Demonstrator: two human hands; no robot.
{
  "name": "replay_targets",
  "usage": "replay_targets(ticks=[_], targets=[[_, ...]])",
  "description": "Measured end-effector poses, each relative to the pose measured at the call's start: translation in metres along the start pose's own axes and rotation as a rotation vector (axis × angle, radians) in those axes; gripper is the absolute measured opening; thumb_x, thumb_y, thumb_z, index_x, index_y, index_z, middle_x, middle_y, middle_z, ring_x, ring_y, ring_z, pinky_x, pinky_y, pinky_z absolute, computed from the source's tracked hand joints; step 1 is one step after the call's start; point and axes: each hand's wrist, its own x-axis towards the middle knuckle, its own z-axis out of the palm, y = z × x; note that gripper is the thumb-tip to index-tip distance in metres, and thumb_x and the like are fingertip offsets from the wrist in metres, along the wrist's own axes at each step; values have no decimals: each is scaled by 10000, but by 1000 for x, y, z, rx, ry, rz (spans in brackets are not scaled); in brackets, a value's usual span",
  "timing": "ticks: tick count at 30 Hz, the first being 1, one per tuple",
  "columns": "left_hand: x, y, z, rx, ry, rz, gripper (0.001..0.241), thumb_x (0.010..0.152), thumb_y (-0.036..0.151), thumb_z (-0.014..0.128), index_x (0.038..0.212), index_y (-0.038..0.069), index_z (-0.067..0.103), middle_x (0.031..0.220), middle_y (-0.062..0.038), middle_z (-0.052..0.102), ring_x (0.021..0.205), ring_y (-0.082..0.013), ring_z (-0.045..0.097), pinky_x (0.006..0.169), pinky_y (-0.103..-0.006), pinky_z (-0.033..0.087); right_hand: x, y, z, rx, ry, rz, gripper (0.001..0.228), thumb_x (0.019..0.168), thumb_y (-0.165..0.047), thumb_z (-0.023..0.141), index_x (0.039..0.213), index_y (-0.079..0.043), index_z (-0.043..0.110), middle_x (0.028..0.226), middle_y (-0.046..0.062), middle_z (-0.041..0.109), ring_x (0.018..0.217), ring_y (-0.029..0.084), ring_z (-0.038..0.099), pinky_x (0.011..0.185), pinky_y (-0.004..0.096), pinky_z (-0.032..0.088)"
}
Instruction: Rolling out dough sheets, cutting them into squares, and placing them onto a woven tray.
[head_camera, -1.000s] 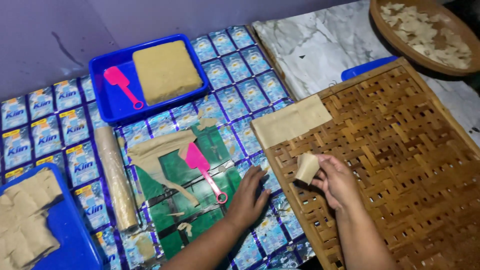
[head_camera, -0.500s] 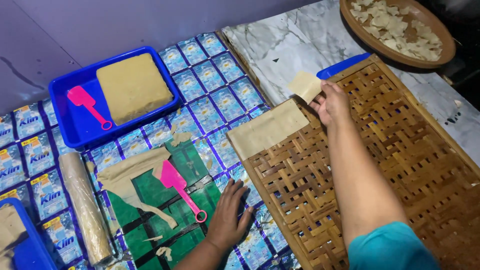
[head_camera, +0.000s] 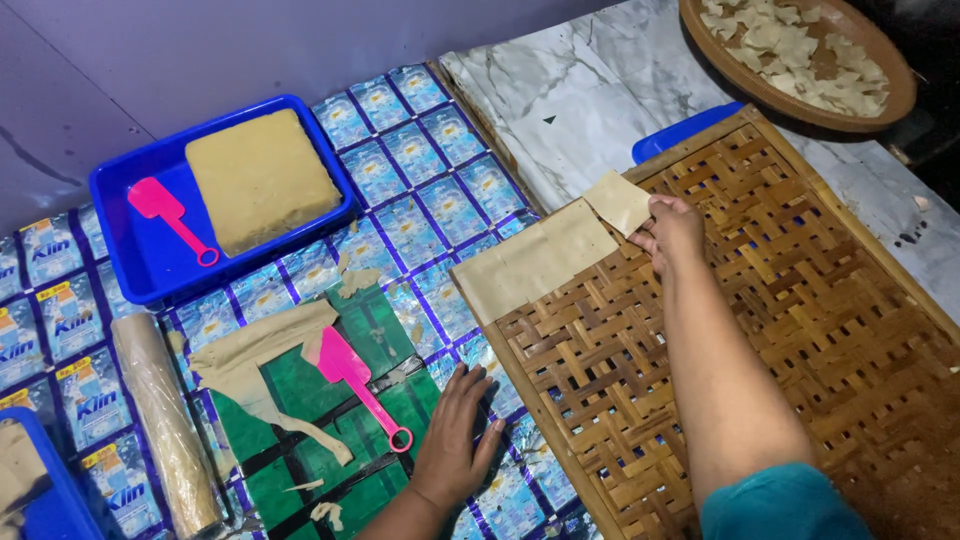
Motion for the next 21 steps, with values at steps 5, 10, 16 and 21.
replay_targets(ticks=[5,10,16,21], targets=[[-1,-2,1,-10,22,19,507,971,320,570,1405,64,509,1559,-142,457,1541,-371,263,1183,-518,303,6,7,-3,-48,-4,-1,187,1032,-81,518,1188,-27,605,1090,136,641,910,212,697,777,307,672],[0,-2,1,-16,49,53,501,972,319,578,1391,51,517,1539,-143,480,1536,-374,283,1180,-511,311,-11,-2,-3,-114,4,14,240,1037,-95,510,1241,13,574,1159,182,664,988,249,741,831,300,682],[0,-1,1,-24,51,53,504,970,308,576,1394,44,513,1528,-152,487,1532,-375,289,1180,-513,313,-14,-3,-3,-223,43,-9,301,1045,-154,527,1287,10,599,1071,157,697,837,185,736,671,226,659],[-2,-3,2,-25,49,35,500,978,318,567,1398,51,511,1532,-142,486,1536,-366,283,1187,-512,304,-32,-12,-7,-418,118,3,231,1032,-144,574,1220,-97,700,886,53,709,586,104,580,558,217,528]])
